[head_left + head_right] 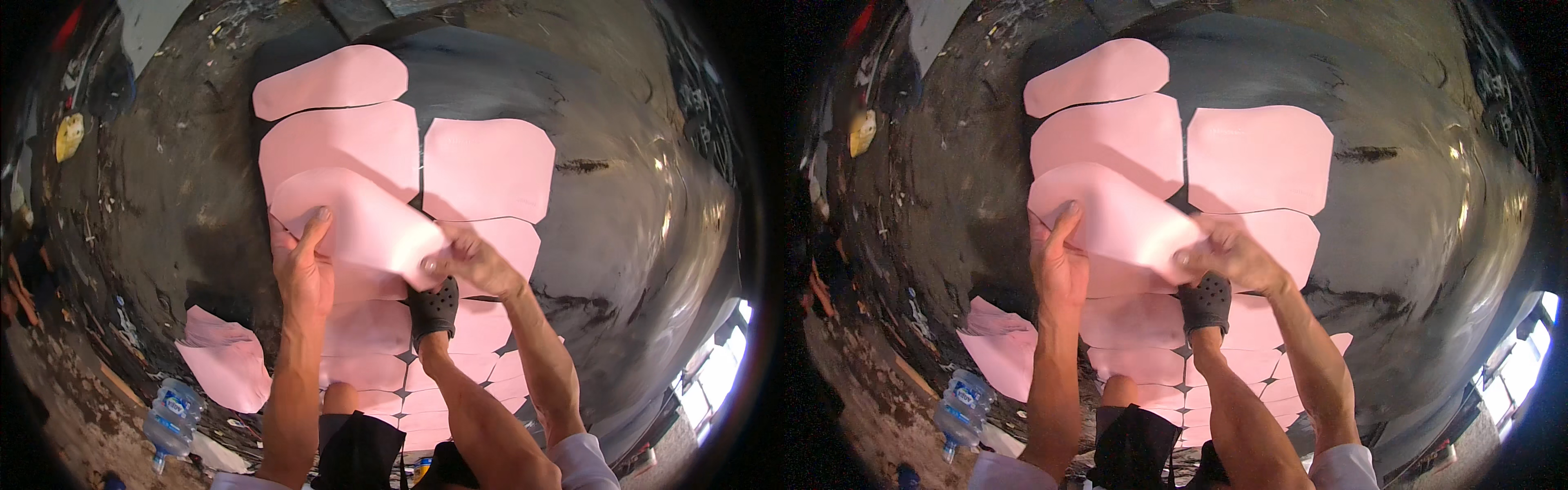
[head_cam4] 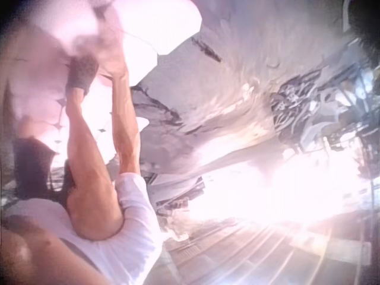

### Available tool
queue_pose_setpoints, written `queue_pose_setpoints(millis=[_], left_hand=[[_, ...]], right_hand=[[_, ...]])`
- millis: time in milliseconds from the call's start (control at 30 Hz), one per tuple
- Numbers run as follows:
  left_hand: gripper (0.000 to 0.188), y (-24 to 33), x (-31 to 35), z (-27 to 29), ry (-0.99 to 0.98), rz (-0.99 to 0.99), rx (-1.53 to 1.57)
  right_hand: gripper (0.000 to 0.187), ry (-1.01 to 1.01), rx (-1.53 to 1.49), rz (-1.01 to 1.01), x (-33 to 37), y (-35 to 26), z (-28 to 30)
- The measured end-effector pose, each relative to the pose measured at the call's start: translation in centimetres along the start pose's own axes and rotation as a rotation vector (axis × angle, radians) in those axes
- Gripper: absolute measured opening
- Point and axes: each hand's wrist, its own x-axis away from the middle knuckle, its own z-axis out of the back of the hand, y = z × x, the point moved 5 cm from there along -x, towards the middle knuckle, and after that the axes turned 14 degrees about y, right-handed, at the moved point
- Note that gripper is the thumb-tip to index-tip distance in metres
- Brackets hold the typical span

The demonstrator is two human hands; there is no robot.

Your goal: The person sits on the floor and arranges pink paper-like sheets into a tessellated pattern on a dark surface. They repeatedly pick up sheets, place them adjacent to others, and press them down to flatten and align the layout.

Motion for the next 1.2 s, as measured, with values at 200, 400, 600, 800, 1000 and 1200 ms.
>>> queue_pose_setpoints(millis=[200,400,600,800,1000,1200], left_hand=[[0.024,-3.9,-4.0,-0.8,-0.241,-0.229,-0.617],[0.026,-5.4,-7.2,-11.8,-0.185,-0.426,-0.635],[0.028,-8.3,-9.5,-19.2,-0.171,-0.258,-0.702],[0.027,-9.1,-10.9,-19.2,-0.208,-0.285,-0.732],[0.02,-9.8,-10.3,-19.3,-0.187,-0.536,-0.831],[0.03,-10.1,-10.2,-20.2,-0.307,-0.831,-1.036]], right_hand=[[0.029,0.626,0.205,0.288,0.0,-2.5,12.3],[0.029,0.928,0.606,0.502,-3.3,-13.1,17.7],[0.036,1.0,0.542,0.511,-7.8,-13.6,26.7],[0.034,1.051,0.585,0.489,-8.0,-12.5,25.9],[0.034,1.116,0.659,0.368,-8.2,-13.4,24.7],[0.044,1.213,0.799,0.312,-8.3,-14.0,25.4]])
